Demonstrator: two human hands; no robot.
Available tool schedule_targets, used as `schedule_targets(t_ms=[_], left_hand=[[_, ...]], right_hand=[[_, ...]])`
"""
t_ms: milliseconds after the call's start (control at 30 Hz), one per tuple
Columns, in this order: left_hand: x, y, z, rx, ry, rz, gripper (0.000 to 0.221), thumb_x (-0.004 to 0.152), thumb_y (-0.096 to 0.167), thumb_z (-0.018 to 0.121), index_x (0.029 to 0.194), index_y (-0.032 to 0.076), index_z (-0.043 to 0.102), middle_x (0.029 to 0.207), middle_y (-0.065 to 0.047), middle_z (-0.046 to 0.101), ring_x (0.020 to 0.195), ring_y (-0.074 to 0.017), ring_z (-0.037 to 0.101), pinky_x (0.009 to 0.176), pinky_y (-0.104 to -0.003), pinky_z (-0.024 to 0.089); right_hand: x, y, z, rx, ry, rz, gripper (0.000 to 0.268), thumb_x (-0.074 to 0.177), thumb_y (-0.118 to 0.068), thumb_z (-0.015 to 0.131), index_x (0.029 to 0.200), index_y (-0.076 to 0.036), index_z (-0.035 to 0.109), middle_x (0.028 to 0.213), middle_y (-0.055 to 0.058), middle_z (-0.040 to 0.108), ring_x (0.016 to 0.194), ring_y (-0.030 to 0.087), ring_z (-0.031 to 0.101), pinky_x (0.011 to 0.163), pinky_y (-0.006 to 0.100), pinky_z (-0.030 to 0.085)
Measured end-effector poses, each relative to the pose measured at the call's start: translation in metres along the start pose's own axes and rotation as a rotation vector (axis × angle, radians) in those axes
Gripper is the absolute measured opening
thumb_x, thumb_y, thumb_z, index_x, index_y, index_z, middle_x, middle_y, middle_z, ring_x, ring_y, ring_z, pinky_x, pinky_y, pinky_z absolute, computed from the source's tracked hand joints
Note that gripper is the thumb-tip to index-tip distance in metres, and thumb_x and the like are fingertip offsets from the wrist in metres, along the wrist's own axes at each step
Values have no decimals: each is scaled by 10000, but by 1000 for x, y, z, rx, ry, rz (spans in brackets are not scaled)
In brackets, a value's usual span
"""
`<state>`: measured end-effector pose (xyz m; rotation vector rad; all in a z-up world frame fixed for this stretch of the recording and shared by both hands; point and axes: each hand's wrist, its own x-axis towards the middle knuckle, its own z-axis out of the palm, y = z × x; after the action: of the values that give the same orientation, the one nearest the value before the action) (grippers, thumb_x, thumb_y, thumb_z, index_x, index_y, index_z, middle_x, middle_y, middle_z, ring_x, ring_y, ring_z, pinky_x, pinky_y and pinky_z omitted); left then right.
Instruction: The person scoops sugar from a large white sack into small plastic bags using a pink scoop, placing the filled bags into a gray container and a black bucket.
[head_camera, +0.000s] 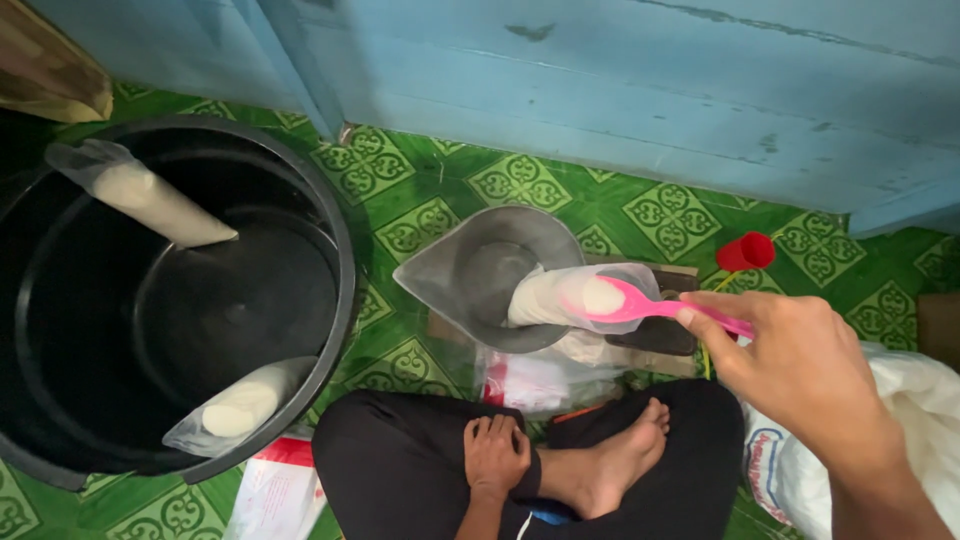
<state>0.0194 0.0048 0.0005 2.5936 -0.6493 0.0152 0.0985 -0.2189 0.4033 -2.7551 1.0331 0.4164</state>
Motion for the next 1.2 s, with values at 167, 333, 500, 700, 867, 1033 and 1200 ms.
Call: schedule_targets(t_ms=[167,333,500,700,867,1033,1200], left_hand=[[2,2,-6,-14,50,8,128,760,225,556,662,152,592,661,-18,547,669,-246,517,795,-385,404],[-1,0,0,-34,16,-5,133,769,232,551,685,146,609,672,-21,554,673,-245,527,819,-396,399],[-1,0,0,-29,21,-7,132,777,224,550,700,140,618,669,-26,554,677,-248,528,823,-402,403],[-1,0,1,-5,22,-9,142,774,239,546,693,147,617,675,-20,575,690,-245,534,834,-394,395],[-1,0,0,-18,42,-3,125,758,232,547,694,143,608,674,-21,556,680,-246,522,825,-395,397],[-1,0,2,-13,52,-7,132,751,239,554,672,143,595,673,-32,558,675,-259,522,803,-400,403],[0,0,-2,-22,66,-1,132,758,236,561,666,146,588,673,-30,554,682,-252,521,811,-394,404]], right_hand=[[1,2,-1,-79,7,19,358,840,-527,585,1112,-366,753,976,44,768,1004,320,689,858,433,520],[0,1,-4,-93,-20,46,376,845,-525,573,1134,-358,746,983,43,772,1005,315,696,847,431,527],[0,-1,-4,-103,-30,53,363,851,-510,566,1127,-362,750,993,38,771,1002,319,693,843,430,526],[10,3,10,-146,-11,-70,421,813,-632,542,1114,-414,740,1064,-70,750,1071,252,674,832,435,532],[25,16,32,-283,124,-350,329,838,-550,553,1117,-458,701,895,-87,731,845,316,702,671,455,542],[26,7,31,-290,107,-348,320,813,-510,587,1104,-450,706,983,-103,734,899,314,699,689,462,547],[28,4,33,-304,106,-369,334,807,-507,581,1106,-433,710,1083,-107,723,922,321,702,704,472,558]])
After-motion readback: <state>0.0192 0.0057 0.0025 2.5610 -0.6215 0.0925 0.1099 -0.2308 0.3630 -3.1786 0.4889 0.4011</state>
